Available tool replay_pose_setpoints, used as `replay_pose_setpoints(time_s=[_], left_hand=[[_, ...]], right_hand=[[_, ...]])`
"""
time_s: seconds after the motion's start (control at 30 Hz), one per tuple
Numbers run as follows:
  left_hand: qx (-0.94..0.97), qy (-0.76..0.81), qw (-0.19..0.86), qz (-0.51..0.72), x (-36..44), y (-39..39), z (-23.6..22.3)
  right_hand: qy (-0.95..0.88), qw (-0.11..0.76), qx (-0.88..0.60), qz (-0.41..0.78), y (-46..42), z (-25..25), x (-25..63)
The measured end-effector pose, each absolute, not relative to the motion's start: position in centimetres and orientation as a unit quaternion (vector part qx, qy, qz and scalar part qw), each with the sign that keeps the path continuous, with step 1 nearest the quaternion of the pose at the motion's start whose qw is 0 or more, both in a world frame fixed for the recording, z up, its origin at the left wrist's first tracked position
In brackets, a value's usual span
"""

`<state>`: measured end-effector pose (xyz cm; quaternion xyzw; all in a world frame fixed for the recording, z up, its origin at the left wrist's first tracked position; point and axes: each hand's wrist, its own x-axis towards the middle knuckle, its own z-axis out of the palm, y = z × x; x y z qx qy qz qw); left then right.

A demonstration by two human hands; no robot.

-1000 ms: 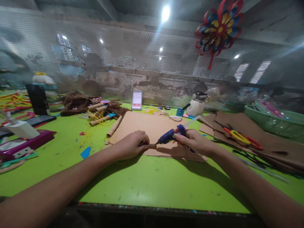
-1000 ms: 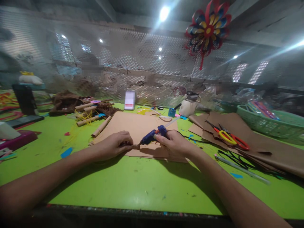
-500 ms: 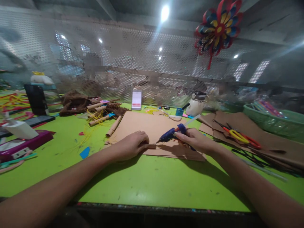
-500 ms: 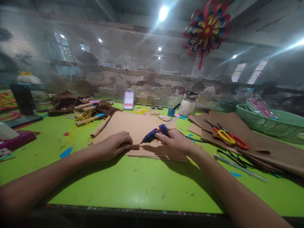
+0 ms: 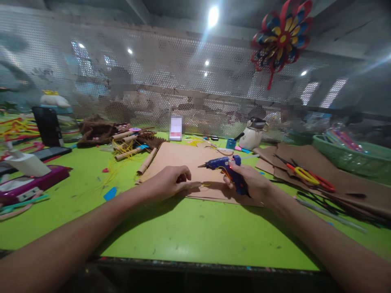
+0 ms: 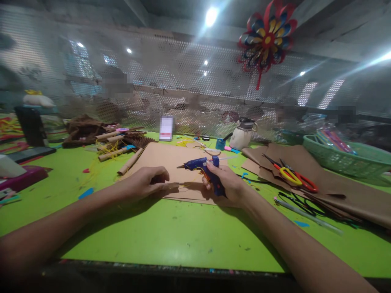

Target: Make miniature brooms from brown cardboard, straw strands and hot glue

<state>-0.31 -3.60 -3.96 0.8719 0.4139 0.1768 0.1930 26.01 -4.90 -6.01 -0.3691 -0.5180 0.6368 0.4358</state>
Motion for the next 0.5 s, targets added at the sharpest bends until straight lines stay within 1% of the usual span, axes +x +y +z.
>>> replay_pose_setpoints(time_s=[0.2,0.5], left_hand=[[0.876,0.397,0.197,0.192,-0.27,-3.48,-4.57],[0.887,0.372,0.217,0.166,-0.54,-2.89,-4.33]], right_hand=[[-0.523,0.423,-0.369,0.641,-4.82,-5.78,26.18],[-0.505,0.417,-0.366,0.662,-4.77,-5.76,26.28]])
